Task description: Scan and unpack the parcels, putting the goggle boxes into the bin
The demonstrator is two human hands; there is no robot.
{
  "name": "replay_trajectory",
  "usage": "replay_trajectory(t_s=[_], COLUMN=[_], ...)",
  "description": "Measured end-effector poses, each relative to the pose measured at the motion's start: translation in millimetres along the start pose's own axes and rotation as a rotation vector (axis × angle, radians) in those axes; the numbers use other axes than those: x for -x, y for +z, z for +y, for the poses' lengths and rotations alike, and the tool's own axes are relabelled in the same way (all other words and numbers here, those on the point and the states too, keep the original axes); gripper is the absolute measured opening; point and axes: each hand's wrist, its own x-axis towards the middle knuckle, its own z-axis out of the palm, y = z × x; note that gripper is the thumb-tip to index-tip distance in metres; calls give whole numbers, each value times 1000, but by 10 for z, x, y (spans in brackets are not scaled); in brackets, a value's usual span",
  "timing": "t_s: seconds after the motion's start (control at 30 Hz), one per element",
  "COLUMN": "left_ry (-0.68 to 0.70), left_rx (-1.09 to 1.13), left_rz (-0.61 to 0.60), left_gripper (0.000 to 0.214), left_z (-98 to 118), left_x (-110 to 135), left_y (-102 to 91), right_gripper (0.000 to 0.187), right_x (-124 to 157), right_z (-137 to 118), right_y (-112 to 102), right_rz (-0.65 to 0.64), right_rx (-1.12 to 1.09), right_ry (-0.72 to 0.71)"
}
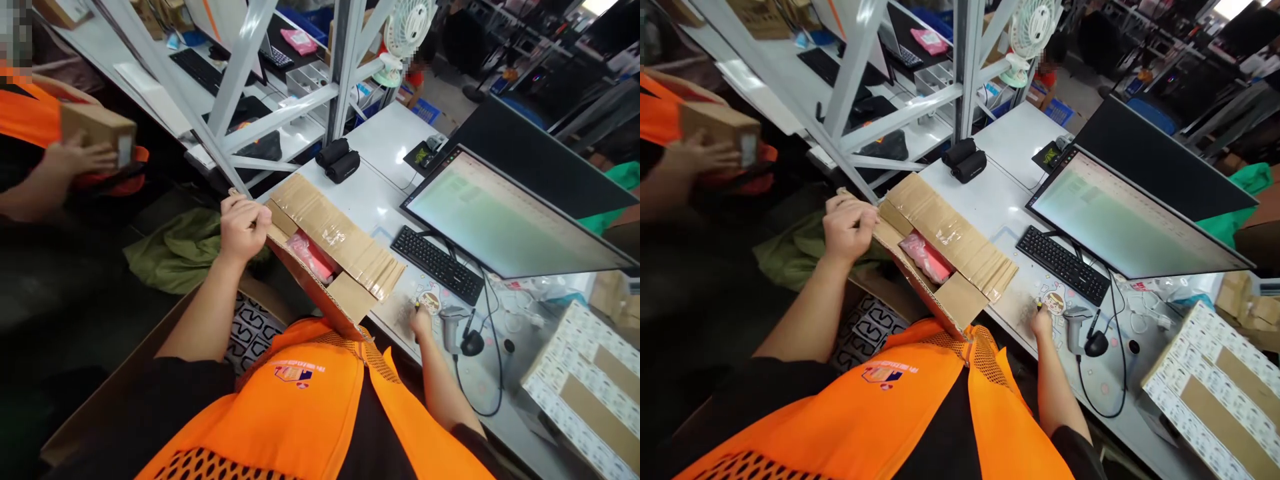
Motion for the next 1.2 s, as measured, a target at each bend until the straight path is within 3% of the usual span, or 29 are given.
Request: replay_trajectory(t_s=[0.13, 0.23, 0.3, 0.4, 0.47, 0.53, 0.6, 0.7, 0.83, 0.93, 1.03, 1.1, 1.2], left_ry=[-28, -58, -80, -102, -109, -110, -115, -154, -218, -242, -280, -264, -131], left_rx=[-49, -86, -114, -139, -158, -179, -195, -196, -165, -270, -468, -564, -570], left_rz=[-172, -248, -286, -312, -319, -335, -360, -417, -505, -526, -636, -721, -803], left_gripper=[33, 26, 23, 24, 28, 31, 33, 33, 36, 40, 51, 59, 55], left_z=[-12, 10, 31, 73, 97, 100, 77, 35, 69, 89, 54, 47, 162], left_x=[32, 102, 133, 122, 92, 89, 154, 381, 556, 366, 42, -148, -327], left_y=[-274, -385, -401, -354, -332, -382, -518, -768, -848, -695, -505, -382, -149], right_gripper=[63, 65, 64, 62, 61, 68, 69, 58, 45, 50, 54, 50, 44], right_x=[-152, -301, -329, -161, 24, 145, 134, -99, -546, -953, -1403, -1654, -1843], right_z=[53, -16, -252, -946, -1518, -2009, -2299, -2357, -2206, -2149, -2152, -2200, -2306], right_y=[229, 62, -185, -538, -623, -574, -485, -548, -1171, -1740, -2053, -2032, -1691], right_rz=[68, 168, 319, 477, 409, 329, 294, 289, 133, -74, -188, -138, -9], right_rx=[7, -58, -192, -346, -176, 84, 281, 339, 151, -26, -53, 112, 421], right_ry=[292, 344, 192, -364, -694, -803, -780, -701, -723, -691, -466, -366, -295])
